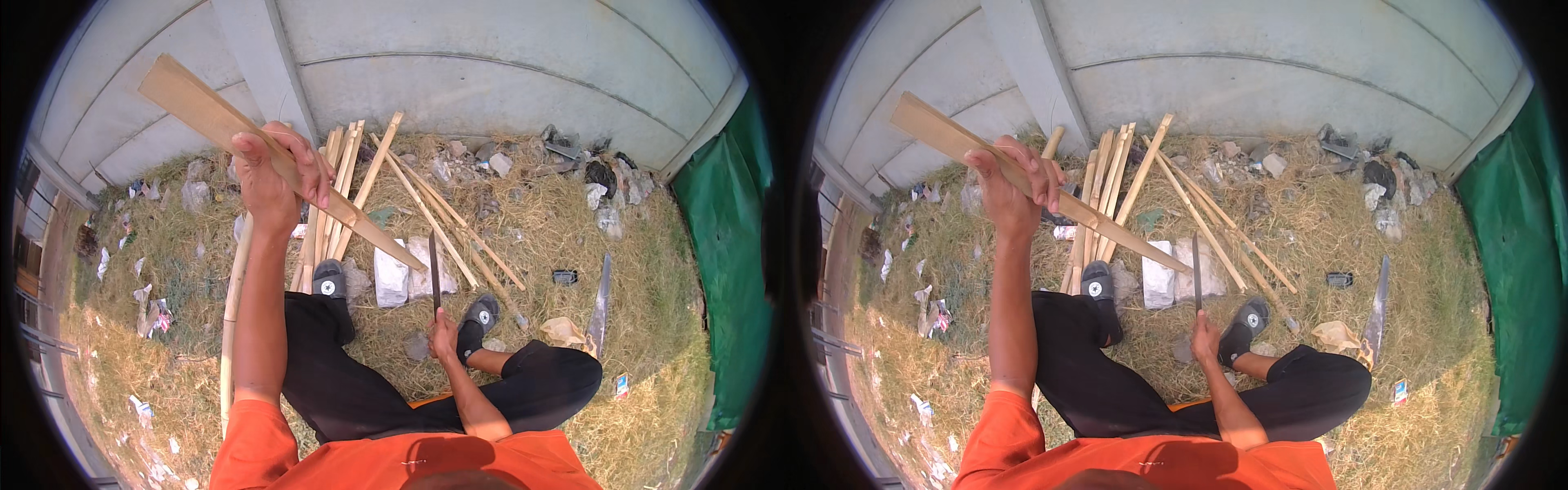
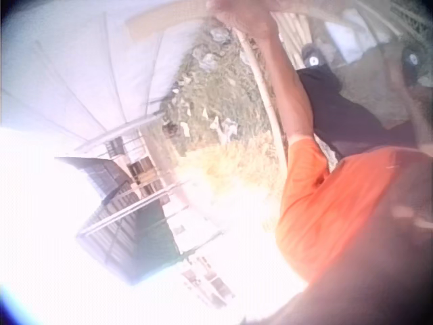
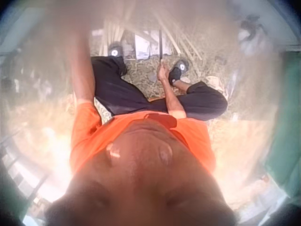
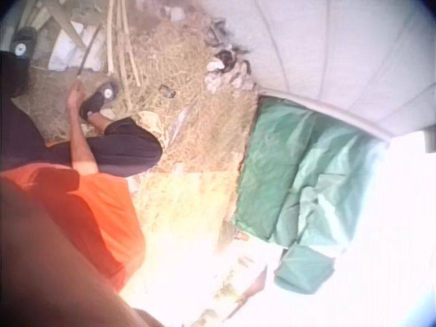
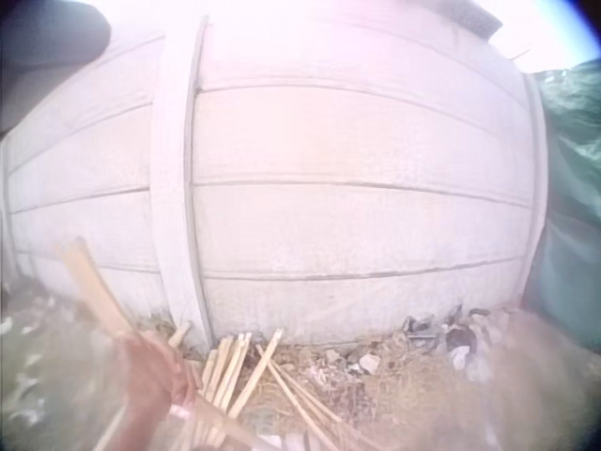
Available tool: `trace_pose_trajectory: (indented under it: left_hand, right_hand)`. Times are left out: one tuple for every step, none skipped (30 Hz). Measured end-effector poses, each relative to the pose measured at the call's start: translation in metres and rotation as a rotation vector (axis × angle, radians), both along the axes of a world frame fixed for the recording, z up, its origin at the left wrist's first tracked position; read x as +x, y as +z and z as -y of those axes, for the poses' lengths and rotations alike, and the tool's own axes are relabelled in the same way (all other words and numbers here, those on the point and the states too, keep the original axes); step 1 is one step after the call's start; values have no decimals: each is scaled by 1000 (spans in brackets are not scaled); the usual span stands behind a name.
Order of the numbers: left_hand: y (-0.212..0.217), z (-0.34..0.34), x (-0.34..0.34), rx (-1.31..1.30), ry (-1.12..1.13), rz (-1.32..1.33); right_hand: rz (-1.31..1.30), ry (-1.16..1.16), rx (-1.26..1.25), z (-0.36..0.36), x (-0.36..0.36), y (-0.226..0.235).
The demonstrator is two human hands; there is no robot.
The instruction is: The person sits on the ground and uses a knife to sharpen the ends of several bamboo sticks. They repeatedly hold a stick in one hand and scrape the knife along its surface to create a pointed tip, then set the stick aside and pick up another.
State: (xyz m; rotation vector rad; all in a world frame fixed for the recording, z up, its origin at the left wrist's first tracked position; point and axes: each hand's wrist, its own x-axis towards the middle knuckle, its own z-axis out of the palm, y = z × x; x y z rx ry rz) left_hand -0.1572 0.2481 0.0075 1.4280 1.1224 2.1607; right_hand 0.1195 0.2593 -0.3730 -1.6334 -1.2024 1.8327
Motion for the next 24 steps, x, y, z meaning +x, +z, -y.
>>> trace_pose_trajectory:
  left_hand:
    - [6, 3, 4, 5, 17, -8]
    - [8, 0, 9, 22, 16, -10]
    - [11, -5, 14, 51, -11, -5]
    - [12, -5, 14, 78, -72, -17]
    - [12, -7, 13, 93, -84, -22]
    - [8, -9, 14, 92, -102, -16]
    - [5, -6, 16, 57, -111, -6]
    - [7, -8, 19, 63, -115, -7]
    - [12, -13, 21, 101, -109, -12]
    - [13, -12, 20, 102, -83, -15]
    - [10, -8, 17, 91, -50, -7]
    - [9, -3, 16, 83, 26, -6]
    - [8, -2, 14, 72, 48, -9]
    - [9, -8, 16, 75, 45, -9]
    - [7, -7, 23, 72, 50, -18]
    - [9, -9, 26, 73, 86, -11]
    - [11, -7, 28, 71, 133, -4]
    - [10, -1, 32, 60, 187, 9]
    - [12, -2, 38, 87, 199, 41]
    - [13, -2, 45, 113, 212, 72]
    - [15, 5, 49, 132, 242, 94]
    - [19, 10, 54, 177, 257, 102]
    - [25, 16, 62, 214, 273, 107]
    - [29, 22, 70, 249, 285, 110]
  right_hand:
    - [5, 59, -41, 2, -2, 17]
    - [18, 100, -70, 0, 1, 21]
    - [31, 60, -42, 0, 3, 12]
    - [41, 52, -54, -1, 2, 5]
    - [61, 39, -83, -1, 3, 0]
    - [89, 23, -23, -4, 5, -1]
    - [121, 17, 2, 11, 10, -3]
    - [154, 6, 28, 18, 13, -2]
    - [224, 35, 207, 8, 14, -6]
    - [291, 90, 351, 6, 11, -18]
    - [362, 157, 484, 14, 10, -28]
    - [470, 220, 422, 24, 6, -23]
    - [584, 267, 370, 21, 0, -14]
    - [554, 247, 258, 8, 12, -25]
    - [511, 234, 145, 4, 24, -35]
    - [435, 189, 73, -6, 20, -23]
    - [359, 155, 0, -10, 18, -2]
    - [290, 129, -79, -6, 22, 20]
    - [116, 62, -134, -7, 22, 43]
    - [-61, -4, -186, -7, 18, 68]
    - [-198, 10, -192, -7, 11, 97]
    - [-332, 20, -204, -7, 6, 127]
    - [-444, 98, -214, -9, 2, 157]
    - [-559, 171, -225, -10, -3, 184]
